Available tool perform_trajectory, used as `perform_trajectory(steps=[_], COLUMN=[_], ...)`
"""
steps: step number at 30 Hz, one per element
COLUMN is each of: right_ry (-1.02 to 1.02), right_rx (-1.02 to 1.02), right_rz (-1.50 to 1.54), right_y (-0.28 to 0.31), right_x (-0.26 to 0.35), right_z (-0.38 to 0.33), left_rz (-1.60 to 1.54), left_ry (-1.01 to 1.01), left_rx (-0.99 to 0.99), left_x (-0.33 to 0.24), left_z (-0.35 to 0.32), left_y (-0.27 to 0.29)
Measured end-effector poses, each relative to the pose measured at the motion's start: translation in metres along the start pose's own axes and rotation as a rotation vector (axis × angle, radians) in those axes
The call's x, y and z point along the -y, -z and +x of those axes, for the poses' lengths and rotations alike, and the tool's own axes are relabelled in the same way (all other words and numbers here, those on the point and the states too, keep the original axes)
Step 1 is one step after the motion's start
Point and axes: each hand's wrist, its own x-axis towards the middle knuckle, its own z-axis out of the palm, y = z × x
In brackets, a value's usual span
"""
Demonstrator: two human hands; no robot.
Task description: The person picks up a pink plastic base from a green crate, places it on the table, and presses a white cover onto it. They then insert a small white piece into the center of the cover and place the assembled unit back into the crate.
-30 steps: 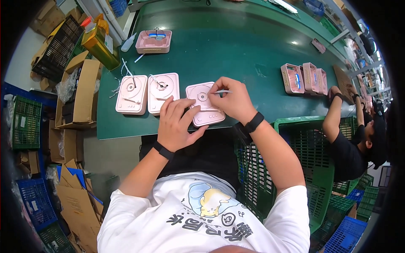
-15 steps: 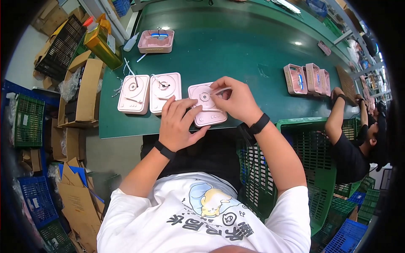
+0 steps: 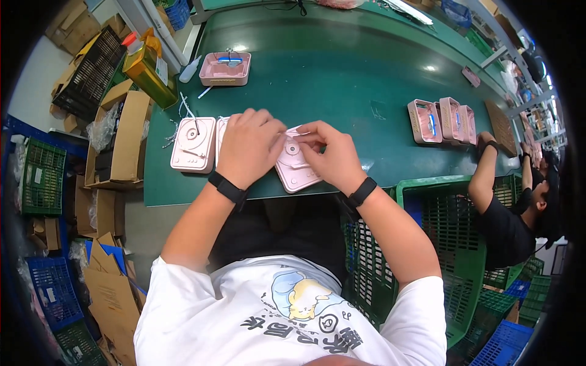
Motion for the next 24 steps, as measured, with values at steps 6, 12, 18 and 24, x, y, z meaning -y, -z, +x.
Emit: perform_trajectory(steps=[6,12,18,24], right_ry=[0.188,0.241,0.299,0.205], right_rx=[0.104,0.149,0.140,0.183], right_rz=[-0.239,-0.393,-0.463,-0.327], right_y=[0.010,0.011,0.006,0.013], right_x=[0.004,0.016,0.018,0.021], right_z=[-0.001,-0.004,-0.001,0.001], left_rz=[-0.020,-0.136,-0.152,-0.073], left_ry=[0.223,0.173,0.006,0.016], left_rx=[0.325,0.244,0.096,0.076], left_x=[-0.004,-0.007,-0.024,-0.027], left_z=[-0.013,-0.035,-0.057,-0.064], left_y=[0.014,0.009,0.001,-0.010])
